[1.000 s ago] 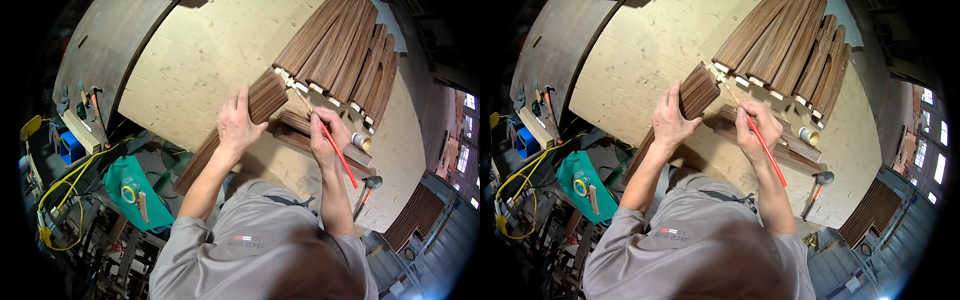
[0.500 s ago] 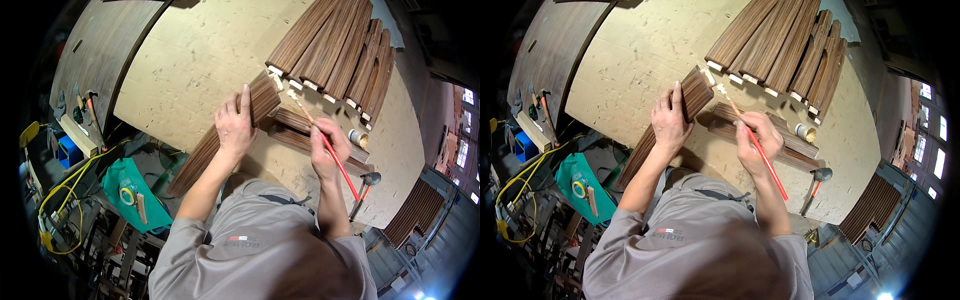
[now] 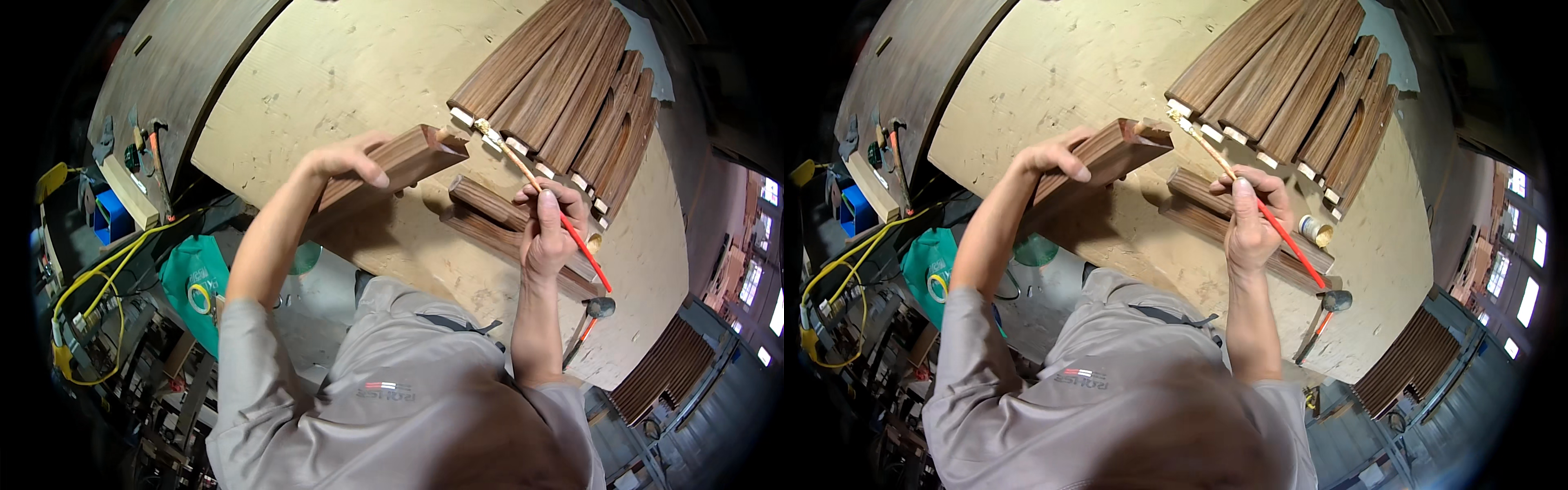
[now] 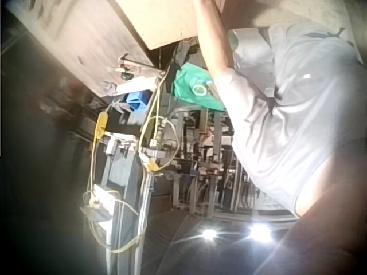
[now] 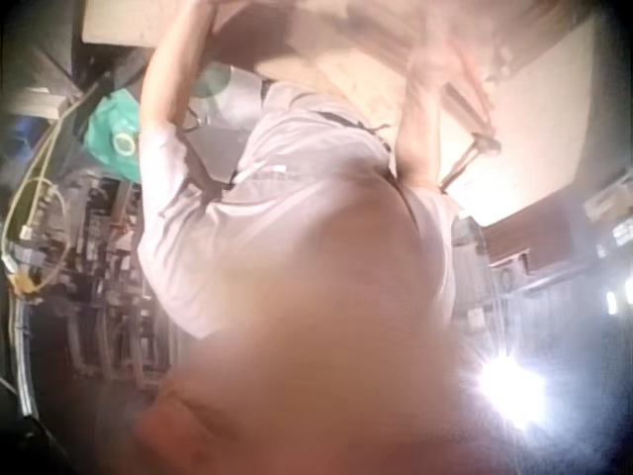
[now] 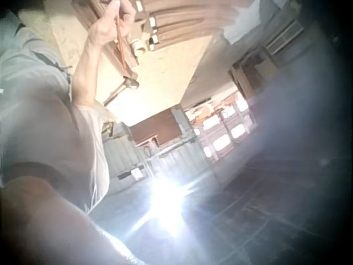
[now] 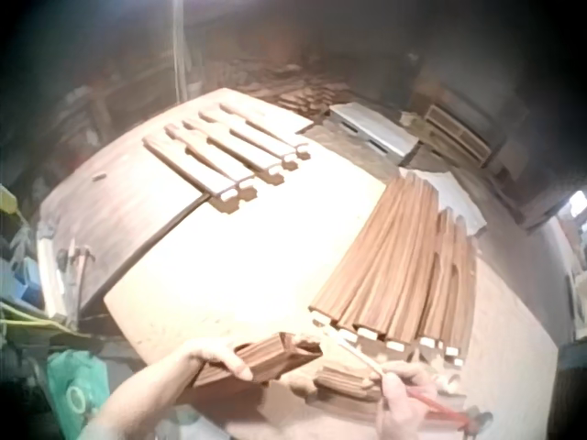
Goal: The person assembles wooden furniture parts by fitting them together and securing them with a hammer, stacks the assembled pieces on a pallet, and then applies adhesive to a wooden component using a brush.
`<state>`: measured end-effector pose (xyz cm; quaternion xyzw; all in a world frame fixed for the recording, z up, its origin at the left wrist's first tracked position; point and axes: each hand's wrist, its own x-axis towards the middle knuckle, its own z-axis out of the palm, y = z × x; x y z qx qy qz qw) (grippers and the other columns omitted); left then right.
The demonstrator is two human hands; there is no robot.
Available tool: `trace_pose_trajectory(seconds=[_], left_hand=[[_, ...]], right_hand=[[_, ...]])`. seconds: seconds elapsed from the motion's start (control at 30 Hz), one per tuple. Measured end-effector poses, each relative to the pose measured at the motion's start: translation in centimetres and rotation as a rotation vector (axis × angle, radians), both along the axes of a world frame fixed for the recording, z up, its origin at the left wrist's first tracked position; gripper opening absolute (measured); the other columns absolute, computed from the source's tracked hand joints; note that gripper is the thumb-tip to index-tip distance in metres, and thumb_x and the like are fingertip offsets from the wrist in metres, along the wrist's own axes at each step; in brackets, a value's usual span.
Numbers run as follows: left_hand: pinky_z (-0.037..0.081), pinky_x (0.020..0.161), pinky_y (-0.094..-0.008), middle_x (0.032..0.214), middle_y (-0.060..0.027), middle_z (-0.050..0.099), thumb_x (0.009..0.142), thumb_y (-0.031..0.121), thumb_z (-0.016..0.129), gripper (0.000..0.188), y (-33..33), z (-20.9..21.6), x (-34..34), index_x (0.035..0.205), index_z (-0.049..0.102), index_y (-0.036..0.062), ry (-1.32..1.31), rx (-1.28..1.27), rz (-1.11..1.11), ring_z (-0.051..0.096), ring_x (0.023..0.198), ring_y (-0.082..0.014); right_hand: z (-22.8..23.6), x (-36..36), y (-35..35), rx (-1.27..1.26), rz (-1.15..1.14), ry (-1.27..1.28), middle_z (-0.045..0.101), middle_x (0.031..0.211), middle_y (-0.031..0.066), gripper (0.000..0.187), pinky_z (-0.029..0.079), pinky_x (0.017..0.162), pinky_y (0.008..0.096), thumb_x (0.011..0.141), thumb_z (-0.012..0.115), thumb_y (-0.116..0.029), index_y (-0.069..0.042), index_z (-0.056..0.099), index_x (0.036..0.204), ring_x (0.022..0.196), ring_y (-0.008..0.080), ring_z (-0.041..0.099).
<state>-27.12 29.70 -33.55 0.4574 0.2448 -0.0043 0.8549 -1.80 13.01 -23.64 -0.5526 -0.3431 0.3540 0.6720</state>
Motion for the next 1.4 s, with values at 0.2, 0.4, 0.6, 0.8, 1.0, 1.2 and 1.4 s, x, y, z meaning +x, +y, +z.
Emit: trace_pose_trajectory(seconds=[0.2, 0.4, 0.6, 0.8, 1.0, 1.2, 1.4], left_hand=[[0.045, 0.092, -0.0374, 0.112, -0.0182, 0.059, 0.053, 0.019, 0.07, 0.074, 1.5, -1.2, 0.3, 0.122, 0.053, 0.0006, 0.116, -0.196, 0.101, 0.056, 0.103, -0.0277], [0.046, 0.088, -0.0385, 0.105, -0.0171, 0.061, 0.053, 0.019, 0.065, 0.068, 1.5, -1.8, 0.8, 0.117, 0.054, 0.0003, 0.152, -0.171, 0.102, 0.057, 0.097, -0.0269], [0.046, 0.088, -0.038, 0.107, -0.0174, 0.061, 0.053, 0.02, 0.065, 0.068, 1.7, -2.4, 0.7, 0.117, 0.054, 0.0003, 0.151, -0.232, 0.135, 0.058, 0.097, -0.0266], [0.046, 0.088, -0.0372, 0.109, -0.0177, 0.061, 0.052, 0.022, 0.065, 0.073, 1.9, -2.6, 0.4, 0.121, 0.053, 0.0004, 0.132, -0.191, 0.079, 0.057, 0.099, -0.0265], [0.045, 0.089, -0.0365, 0.115, -0.016, 0.058, 0.056, 0.026, 0.069, 0.08, 1.9, -2.8, 0.7, 0.129, 0.048, -0.0006, 0.119, -0.093, 0.025, 0.055, 0.102, -0.0252], [0.033, 0.104, -0.0348, 0.123, -0.0102, 0.053, 0.071, 0.036, 0.071, 0.074, -2.7, 3.1, 1.3, 0.129, 0.047, -0.0031, 0.016, 0.392, 0.034, 0.047, 0.117, -0.0203], [0.043, 0.086, -0.0317, 0.1, -0.0075, 0.057, 0.063, 0.02, 0.068, 0.06, -7.7, 8.4, 1.7, 0.117, 0.053, -0.0029, 0.241, 0.668, 0.132, 0.053, 0.093, -0.0171]], right_hand=[[-1.4, -0.5, 1.2, -0.128, -0.03, -0.068, 0.067, 0.084, 0.0154, 0.011, 0.055, 0.072, 0.0326, 0.089, 0.062, -0.005, 0.006, 0.06, 0.093, 0.073, 0.02, 0.066], [-1.2, -1.5, 2.3, -0.155, 0.047, -0.22, 0.067, 0.085, 0.014, 0.011, 0.056, 0.069, 0.0284, 0.088, 0.063, -0.002, 0.006, 0.061, 0.095, 0.073, 0.018, 0.067], [-2.0, -0.1, 0.8, -0.206, 0.007, -0.453, 0.066, 0.083, 0.0118, 0.007, 0.056, 0.068, 0.0278, 0.087, 0.063, 0.0, 0.005, 0.061, 0.09, 0.072, 0.0162, 0.067], [-1.2, -1.3, 1.8, -0.16, 0.039, -0.2, 0.067, 0.084, 0.0131, 0.005, 0.056, 0.068, 0.0277, 0.088, 0.061, 0.001, 0.005, 0.06, 0.092, 0.073, 0.0168, 0.067], [-1.9, 0.9, -1.0, -0.316, -0.127, -0.37, 0.067, 0.082, 0.0124, 0.004, 0.055, 0.067, 0.0276, 0.089, 0.06, -0.001, 0.003, 0.06, 0.091, 0.072, 0.0169, 0.067], [1.3, 11.2, -11.8, -0.247, -0.711, -0.397, 0.064, 0.072, 0.0097, 0.016, 0.05, 0.054, 0.025, 0.093, 0.058, -0.012, 0.001, 0.053, 0.085, 0.058, 0.0125, 0.06], [-0.3, 18.9, -19.8, -0.42, -0.954, -0.468, 0.061, 0.067, 0.0081, 0.02, 0.045, 0.047, 0.0226, 0.094, 0.059, -0.015, 0.001, 0.055, 0.083, 0.053, 0.0108, 0.057]])
